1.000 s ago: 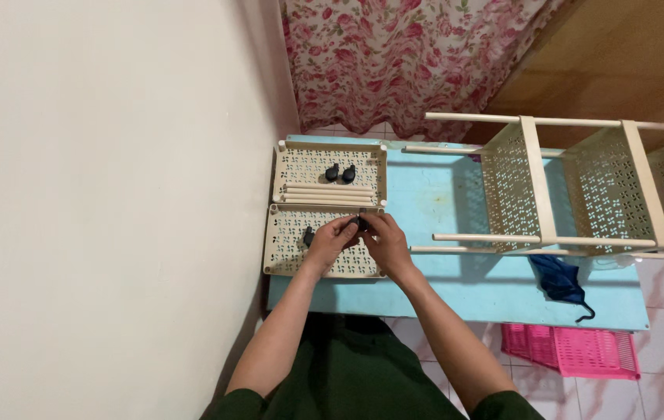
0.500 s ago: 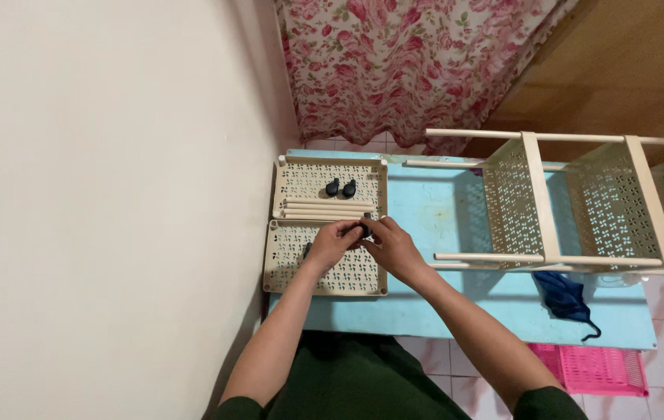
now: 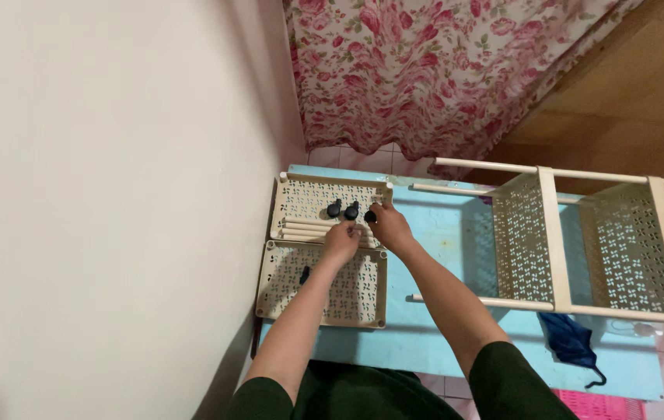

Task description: The person assembles a plastic shoe rack by inserting horizontal rods into the side panels and securing them with black plastic caps. The person then places the assembled rack on a blue table and organizes the remaining parts in a tray.

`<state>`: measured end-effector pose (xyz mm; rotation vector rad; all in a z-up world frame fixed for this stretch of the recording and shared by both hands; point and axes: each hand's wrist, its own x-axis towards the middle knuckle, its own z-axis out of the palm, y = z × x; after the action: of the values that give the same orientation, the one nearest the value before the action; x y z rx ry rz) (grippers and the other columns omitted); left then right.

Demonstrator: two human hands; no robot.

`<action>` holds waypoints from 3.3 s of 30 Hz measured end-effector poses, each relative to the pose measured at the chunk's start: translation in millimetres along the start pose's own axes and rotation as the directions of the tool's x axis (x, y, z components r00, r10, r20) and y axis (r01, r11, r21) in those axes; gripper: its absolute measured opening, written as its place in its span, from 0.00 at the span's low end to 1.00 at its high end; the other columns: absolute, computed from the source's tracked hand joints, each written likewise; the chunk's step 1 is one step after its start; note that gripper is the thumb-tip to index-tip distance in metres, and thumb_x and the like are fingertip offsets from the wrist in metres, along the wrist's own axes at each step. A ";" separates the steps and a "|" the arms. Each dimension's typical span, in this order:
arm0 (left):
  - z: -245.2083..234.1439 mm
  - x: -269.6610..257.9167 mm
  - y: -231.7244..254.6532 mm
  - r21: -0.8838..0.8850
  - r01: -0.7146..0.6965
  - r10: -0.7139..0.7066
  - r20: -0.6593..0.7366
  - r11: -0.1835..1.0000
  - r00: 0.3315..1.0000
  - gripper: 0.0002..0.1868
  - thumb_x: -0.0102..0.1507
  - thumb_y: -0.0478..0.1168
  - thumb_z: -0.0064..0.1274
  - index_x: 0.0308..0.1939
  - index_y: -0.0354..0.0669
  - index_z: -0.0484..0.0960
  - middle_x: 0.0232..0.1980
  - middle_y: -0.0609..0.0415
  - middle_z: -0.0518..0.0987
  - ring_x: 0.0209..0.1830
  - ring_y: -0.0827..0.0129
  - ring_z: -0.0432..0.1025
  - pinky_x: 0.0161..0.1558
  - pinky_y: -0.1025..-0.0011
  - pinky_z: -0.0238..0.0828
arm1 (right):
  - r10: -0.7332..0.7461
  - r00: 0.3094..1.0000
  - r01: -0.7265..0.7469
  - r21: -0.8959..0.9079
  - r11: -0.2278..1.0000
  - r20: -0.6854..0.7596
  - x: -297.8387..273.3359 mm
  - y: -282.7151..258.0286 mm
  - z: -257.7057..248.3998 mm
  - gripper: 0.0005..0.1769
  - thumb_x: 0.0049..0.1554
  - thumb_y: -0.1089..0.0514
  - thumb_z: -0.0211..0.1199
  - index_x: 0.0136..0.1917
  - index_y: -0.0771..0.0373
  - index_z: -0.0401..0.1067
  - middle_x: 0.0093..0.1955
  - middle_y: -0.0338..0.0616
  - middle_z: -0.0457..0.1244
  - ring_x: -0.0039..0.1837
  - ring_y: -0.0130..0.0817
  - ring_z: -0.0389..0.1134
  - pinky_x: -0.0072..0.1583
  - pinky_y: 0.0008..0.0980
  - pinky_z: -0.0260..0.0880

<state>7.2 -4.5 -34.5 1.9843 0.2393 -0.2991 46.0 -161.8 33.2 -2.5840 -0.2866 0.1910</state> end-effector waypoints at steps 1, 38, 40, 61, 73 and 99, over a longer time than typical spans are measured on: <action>0.9 2.6 -3.9 0.040 -0.006 0.007 -0.012 0.999 1.000 0.20 0.64 0.42 0.55 0.57 0.36 0.81 0.52 0.42 0.85 0.53 0.54 0.80 0.55 0.61 0.76 | 0.012 1.000 -0.011 -0.012 1.000 0.014 4.7 6.9 8.4 0.17 0.53 0.58 0.68 0.56 0.59 0.74 0.59 0.55 0.66 0.54 0.59 0.70 0.55 0.51 0.72; -111.1 -133.3 -13.6 0.441 0.020 0.017 -0.081 0.897 0.997 0.27 0.62 0.34 0.53 0.67 0.39 0.72 0.68 0.40 0.69 0.66 0.43 0.66 0.63 0.51 0.66 | -0.080 0.996 0.084 0.225 0.971 -0.028 -54.1 -93.9 -16.3 0.24 0.56 0.61 0.65 0.66 0.62 0.71 0.58 0.55 0.64 0.52 0.47 0.72 0.55 0.42 0.74; -106.3 -142.3 -19.1 0.456 0.054 -0.010 -0.098 0.888 0.995 0.27 0.62 0.39 0.58 0.65 0.40 0.72 0.65 0.42 0.70 0.66 0.45 0.66 0.64 0.53 0.67 | -0.053 0.999 0.053 0.247 0.967 -0.004 -78.2 -108.0 -11.8 0.24 0.56 0.61 0.65 0.67 0.61 0.72 0.56 0.53 0.65 0.48 0.46 0.72 0.53 0.42 0.74; -55.9 -134.1 -56.7 0.108 0.031 -0.017 -0.135 0.994 0.991 0.27 0.62 0.45 0.61 0.63 0.39 0.75 0.58 0.44 0.79 0.58 0.52 0.75 0.59 0.59 0.73 | 0.120 0.993 -0.111 0.382 0.917 0.002 -187.9 -67.9 39.9 0.23 0.55 0.62 0.68 0.64 0.60 0.74 0.55 0.52 0.68 0.47 0.40 0.75 0.50 0.37 0.75; -61.5 -144.8 -2.4 -0.926 0.305 0.108 0.335 0.222 0.936 0.18 0.71 0.35 0.45 0.63 0.31 0.73 0.52 0.46 0.80 0.50 0.63 0.78 0.57 0.64 0.77 | -0.037 0.948 0.179 0.434 0.883 -0.317 -165.1 -104.1 5.1 0.24 0.54 0.66 0.70 0.64 0.61 0.74 0.54 0.46 0.68 0.50 0.36 0.75 0.50 0.32 0.77; -91.8 74.7 -54.9 0.039 0.191 -0.184 -0.135 0.981 0.974 0.21 0.65 0.45 0.57 0.60 0.39 0.79 0.59 0.44 0.81 0.59 0.52 0.75 0.60 0.58 0.71 | 0.234 0.937 -0.179 0.222 0.959 -0.258 -77.3 -34.7 43.6 0.21 0.56 0.59 0.66 0.62 0.64 0.73 0.62 0.53 0.66 0.60 0.52 0.68 0.60 0.46 0.69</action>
<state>70.9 104.3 -68.1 2.0386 0.5096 -0.2983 -42.9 -129.9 20.2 -2.4013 0.1069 -0.0732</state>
